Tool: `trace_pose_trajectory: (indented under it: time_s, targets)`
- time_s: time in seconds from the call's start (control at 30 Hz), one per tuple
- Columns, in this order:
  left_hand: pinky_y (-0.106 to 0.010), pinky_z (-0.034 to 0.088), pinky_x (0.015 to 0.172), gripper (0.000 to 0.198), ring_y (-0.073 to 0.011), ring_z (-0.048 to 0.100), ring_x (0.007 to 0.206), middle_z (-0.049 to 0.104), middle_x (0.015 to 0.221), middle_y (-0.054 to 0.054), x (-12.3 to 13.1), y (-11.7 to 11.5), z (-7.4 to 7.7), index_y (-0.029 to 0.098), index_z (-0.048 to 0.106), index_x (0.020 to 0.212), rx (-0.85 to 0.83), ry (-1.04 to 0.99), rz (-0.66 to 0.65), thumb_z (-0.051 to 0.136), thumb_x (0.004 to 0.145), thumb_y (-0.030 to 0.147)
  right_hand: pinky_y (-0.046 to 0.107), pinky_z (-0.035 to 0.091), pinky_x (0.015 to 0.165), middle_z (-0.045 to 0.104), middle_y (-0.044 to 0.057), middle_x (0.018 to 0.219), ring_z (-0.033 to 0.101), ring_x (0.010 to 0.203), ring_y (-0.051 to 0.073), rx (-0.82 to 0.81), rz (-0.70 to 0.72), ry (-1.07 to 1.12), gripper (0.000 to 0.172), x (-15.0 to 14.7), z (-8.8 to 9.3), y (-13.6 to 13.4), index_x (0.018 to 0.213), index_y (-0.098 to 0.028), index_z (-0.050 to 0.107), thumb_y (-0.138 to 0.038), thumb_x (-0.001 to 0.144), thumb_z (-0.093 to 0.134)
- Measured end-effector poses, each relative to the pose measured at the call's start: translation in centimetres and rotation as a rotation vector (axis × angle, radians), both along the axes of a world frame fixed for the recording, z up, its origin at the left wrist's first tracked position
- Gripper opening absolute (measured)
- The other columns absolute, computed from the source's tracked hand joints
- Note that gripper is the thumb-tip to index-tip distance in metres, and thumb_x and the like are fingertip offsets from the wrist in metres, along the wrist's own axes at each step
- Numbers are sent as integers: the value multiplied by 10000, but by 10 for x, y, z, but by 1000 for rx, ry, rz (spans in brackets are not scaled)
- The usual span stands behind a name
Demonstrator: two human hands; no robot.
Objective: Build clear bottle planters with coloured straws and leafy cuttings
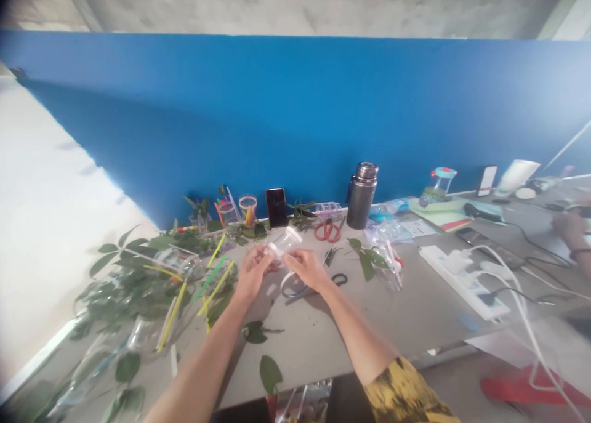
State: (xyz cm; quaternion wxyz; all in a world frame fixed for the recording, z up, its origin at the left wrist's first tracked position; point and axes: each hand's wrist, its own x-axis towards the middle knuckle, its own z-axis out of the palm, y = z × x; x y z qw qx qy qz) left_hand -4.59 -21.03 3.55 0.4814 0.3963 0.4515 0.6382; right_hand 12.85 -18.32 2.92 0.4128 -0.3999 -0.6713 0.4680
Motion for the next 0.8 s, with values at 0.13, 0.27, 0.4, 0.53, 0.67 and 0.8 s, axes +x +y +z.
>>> trace_pose_trajectory:
  time_s: [0.13, 0.27, 0.4, 0.53, 0.67, 0.8]
  targets:
    - [-295, 578, 581, 437, -189, 688, 611, 706, 694, -29, -5, 2, -1, 183, 655, 821, -109, -33, 11, 888, 680, 525, 227, 375, 514, 517, -39, 568, 495, 520, 122, 6, 20, -18, 441, 1, -8, 4, 757, -187, 646, -595, 918, 601]
    - [-292, 576, 587, 479, -186, 691, 622, 703, 696, -43, -8, 2, 2, 176, 632, 790, -156, -118, -15, 883, 665, 564, 232, 373, 499, 508, -46, 565, 478, 506, 127, -4, 44, 7, 462, 0, -14, 7, 847, -184, 697, -624, 922, 581]
    - [-296, 588, 615, 509, -191, 703, 676, 700, 726, -37, -8, 0, 7, 173, 626, 844, -95, -108, 3, 880, 659, 574, 263, 439, 581, 618, -1, 633, 590, 595, 169, 71, -129, -72, 446, 0, -14, 10, 781, -186, 689, -577, 936, 541]
    - [-309, 606, 642, 544, -190, 713, 723, 708, 814, -33, -6, -3, 9, 172, 632, 979, 22, 2, 94, 845, 698, 586, 305, 495, 775, 734, 58, 851, 672, 815, 217, 329, -365, -161, 268, 0, -11, 10, 805, -214, 682, -435, 914, 577]
    - [-285, 595, 618, 524, -185, 722, 758, 705, 888, -31, -4, -7, 13, 190, 614, 1054, 98, 45, 131, 813, 749, 566, 306, 486, 827, 704, 63, 859, 658, 865, 212, 589, -317, -179, 204, -4, -6, -1, 800, -223, 660, -358, 936, 590]
    - [-279, 583, 611, 485, -175, 708, 715, 703, 826, -19, -2, -9, 15, 194, 605, 1020, 89, 26, 132, 796, 767, 562, 293, 447, 791, 696, 59, 829, 640, 853, 207, 596, -265, -372, 246, -14, -2, -15, 758, -215, 665, -409, 902, 708]
